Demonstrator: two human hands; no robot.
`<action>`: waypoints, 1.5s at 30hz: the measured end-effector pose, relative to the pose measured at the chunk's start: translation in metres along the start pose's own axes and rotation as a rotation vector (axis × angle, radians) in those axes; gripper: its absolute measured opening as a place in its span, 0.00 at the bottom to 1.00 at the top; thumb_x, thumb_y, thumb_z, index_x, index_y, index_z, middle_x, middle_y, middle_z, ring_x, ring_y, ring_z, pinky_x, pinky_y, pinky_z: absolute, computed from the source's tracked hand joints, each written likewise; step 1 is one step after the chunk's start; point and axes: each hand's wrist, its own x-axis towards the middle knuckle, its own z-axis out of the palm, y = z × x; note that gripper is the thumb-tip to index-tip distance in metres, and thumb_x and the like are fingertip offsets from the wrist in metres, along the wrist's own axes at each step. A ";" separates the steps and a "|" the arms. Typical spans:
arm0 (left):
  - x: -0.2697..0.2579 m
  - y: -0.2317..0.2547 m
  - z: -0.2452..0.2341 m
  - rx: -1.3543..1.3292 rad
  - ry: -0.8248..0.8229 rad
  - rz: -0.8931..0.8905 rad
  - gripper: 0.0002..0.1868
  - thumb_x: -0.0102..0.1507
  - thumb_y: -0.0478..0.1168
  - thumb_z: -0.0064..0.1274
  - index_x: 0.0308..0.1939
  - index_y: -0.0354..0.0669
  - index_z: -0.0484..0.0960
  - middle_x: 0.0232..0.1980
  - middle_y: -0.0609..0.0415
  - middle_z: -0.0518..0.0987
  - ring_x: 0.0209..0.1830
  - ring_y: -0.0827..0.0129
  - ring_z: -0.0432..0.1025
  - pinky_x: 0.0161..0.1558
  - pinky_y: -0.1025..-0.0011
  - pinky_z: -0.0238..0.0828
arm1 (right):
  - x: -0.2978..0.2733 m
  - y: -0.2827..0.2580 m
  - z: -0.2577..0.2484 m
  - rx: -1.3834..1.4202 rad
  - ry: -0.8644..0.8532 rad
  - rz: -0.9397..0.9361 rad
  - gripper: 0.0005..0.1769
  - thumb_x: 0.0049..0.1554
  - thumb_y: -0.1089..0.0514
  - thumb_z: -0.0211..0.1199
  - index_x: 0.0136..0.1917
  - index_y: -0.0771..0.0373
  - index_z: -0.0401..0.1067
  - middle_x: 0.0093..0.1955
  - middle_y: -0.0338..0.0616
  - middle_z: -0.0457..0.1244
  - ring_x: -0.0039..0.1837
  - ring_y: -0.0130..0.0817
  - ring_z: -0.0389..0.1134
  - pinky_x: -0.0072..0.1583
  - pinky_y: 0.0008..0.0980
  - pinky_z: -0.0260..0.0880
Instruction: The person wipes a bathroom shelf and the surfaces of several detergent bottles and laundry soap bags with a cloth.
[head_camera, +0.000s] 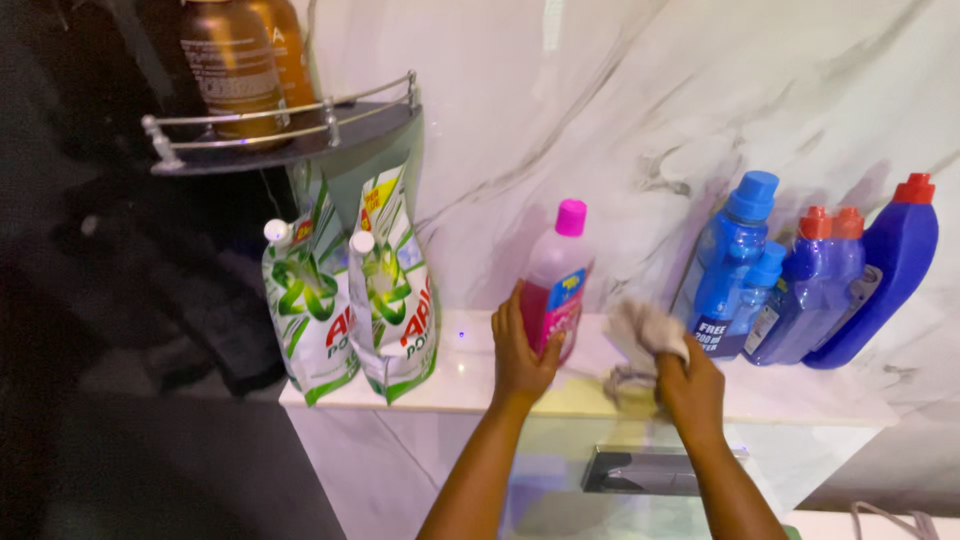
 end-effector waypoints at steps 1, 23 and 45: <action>-0.002 -0.005 0.002 -0.052 -0.008 0.002 0.46 0.58 0.38 0.64 0.76 0.33 0.58 0.69 0.35 0.68 0.67 0.41 0.64 0.69 0.49 0.60 | 0.007 -0.023 0.004 0.080 0.066 -0.092 0.24 0.61 0.56 0.57 0.69 0.66 0.71 0.39 0.52 0.69 0.37 0.31 0.65 0.40 0.32 0.64; -0.007 -0.036 0.011 -0.668 -0.204 -0.371 0.43 0.67 0.62 0.49 0.79 0.40 0.58 0.65 0.47 0.76 0.62 0.62 0.71 0.65 0.66 0.68 | -0.011 -0.092 0.117 0.109 0.174 -0.719 0.32 0.66 0.47 0.43 0.75 0.70 0.62 0.74 0.72 0.49 0.74 0.69 0.49 0.73 0.57 0.48; -0.004 -0.027 0.012 -0.269 -0.131 -0.214 0.54 0.52 0.41 0.72 0.76 0.40 0.55 0.68 0.42 0.63 0.69 0.55 0.63 0.65 0.59 0.66 | 0.100 0.015 0.144 0.659 -0.058 0.054 0.41 0.73 0.33 0.35 0.58 0.73 0.71 0.49 0.50 0.67 0.52 0.37 0.65 0.56 0.37 0.65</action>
